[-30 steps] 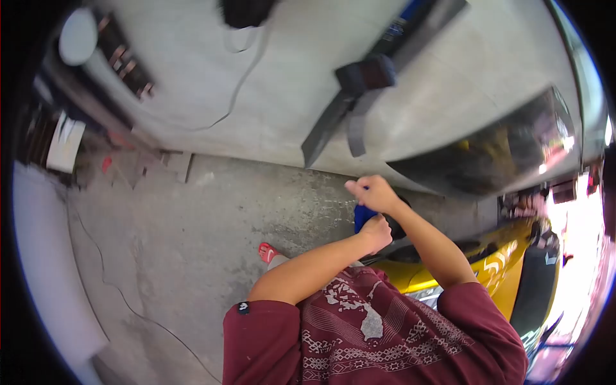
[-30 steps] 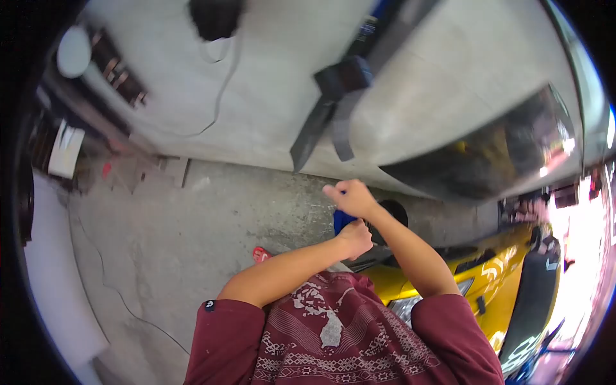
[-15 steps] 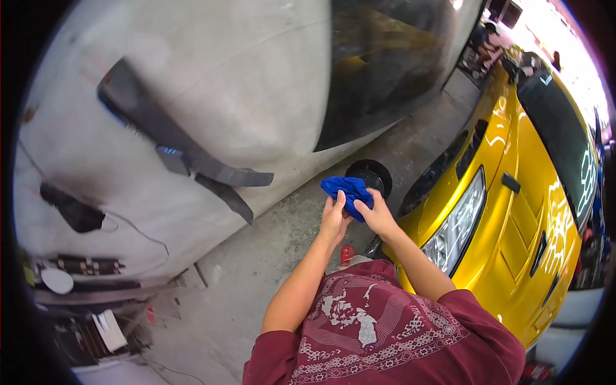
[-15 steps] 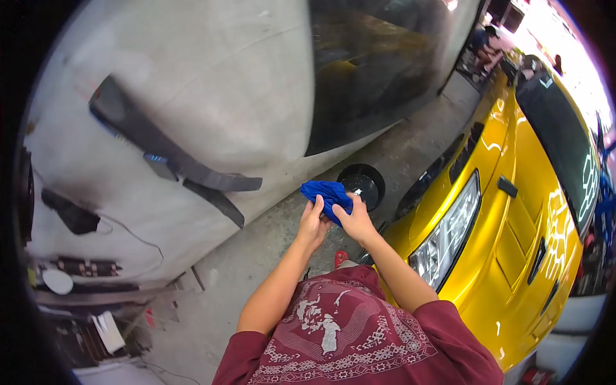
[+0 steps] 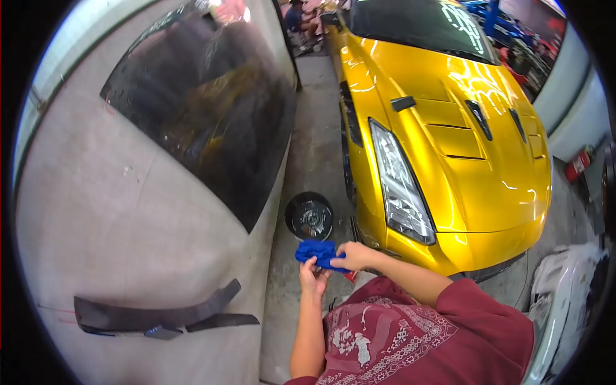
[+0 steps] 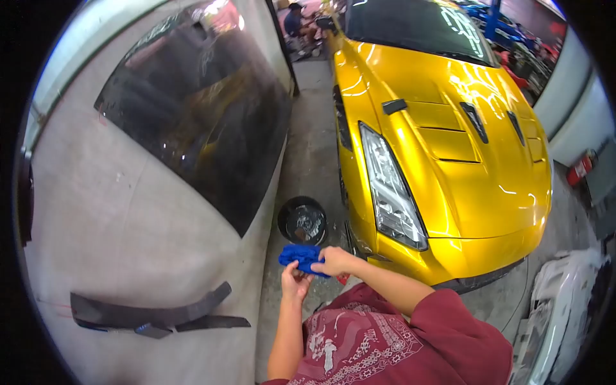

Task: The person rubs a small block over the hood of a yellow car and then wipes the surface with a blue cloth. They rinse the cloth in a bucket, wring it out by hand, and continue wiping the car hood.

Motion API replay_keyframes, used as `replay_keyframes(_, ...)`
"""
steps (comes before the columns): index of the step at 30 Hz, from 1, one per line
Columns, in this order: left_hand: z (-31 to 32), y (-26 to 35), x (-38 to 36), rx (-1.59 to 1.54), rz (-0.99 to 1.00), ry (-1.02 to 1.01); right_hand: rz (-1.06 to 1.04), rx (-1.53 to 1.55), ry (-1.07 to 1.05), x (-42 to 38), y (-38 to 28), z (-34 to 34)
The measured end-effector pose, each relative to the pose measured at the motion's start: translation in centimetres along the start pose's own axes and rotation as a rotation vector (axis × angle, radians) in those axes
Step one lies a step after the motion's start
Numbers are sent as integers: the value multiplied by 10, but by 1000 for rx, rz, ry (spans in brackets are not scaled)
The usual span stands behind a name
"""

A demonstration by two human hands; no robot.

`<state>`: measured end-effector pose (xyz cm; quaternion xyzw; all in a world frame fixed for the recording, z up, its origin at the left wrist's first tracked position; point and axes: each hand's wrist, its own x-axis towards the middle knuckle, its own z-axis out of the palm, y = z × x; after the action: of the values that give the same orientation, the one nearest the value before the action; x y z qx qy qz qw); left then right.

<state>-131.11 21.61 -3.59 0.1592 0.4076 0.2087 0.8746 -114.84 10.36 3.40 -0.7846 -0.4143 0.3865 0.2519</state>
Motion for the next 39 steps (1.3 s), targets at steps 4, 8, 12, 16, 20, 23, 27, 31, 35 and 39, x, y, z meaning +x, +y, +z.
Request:
replay_keyframes(4, -31, 0, -10, 126, -179, -18, 108, 178, 173, -34, -17, 17)
replay_keyframes(8, -65, -14, -32, 6, -288, -50, 95, 387, 450, -59, -14, 50)
replay_keyframes(12, -95, -34, -53, -15, -317, -82, 44, 337, 770, -106, -25, 70)
replay_keyframes(16, -105, -58, -64, -55, -241, 79, 54, 298, 831, -156, -27, 74)
replay_keyframes(20, -101, -51, -59, 69, -217, 11, 119, 244, 801, -180, -8, 72)
replay_keyframes(23, -64, -14, -79, 183, -135, -37, 130, 293, 783, -192, -8, 61)
replay_keyframes(27, -4, 32, -122, 173, 193, -292, -41, 387, 739, -219, -42, 7)
replay_keyframes(31, 48, 58, -148, -11, 214, -339, 86, -227, 272, -244, -61, -17)
replay_keyframes(35, 47, 90, -155, -90, 281, -475, 50, -170, 489, -229, -29, -19)
replay_keyframes(39, 53, 134, -200, 20, 487, -591, -166, 327, 961, -234, -40, -52)
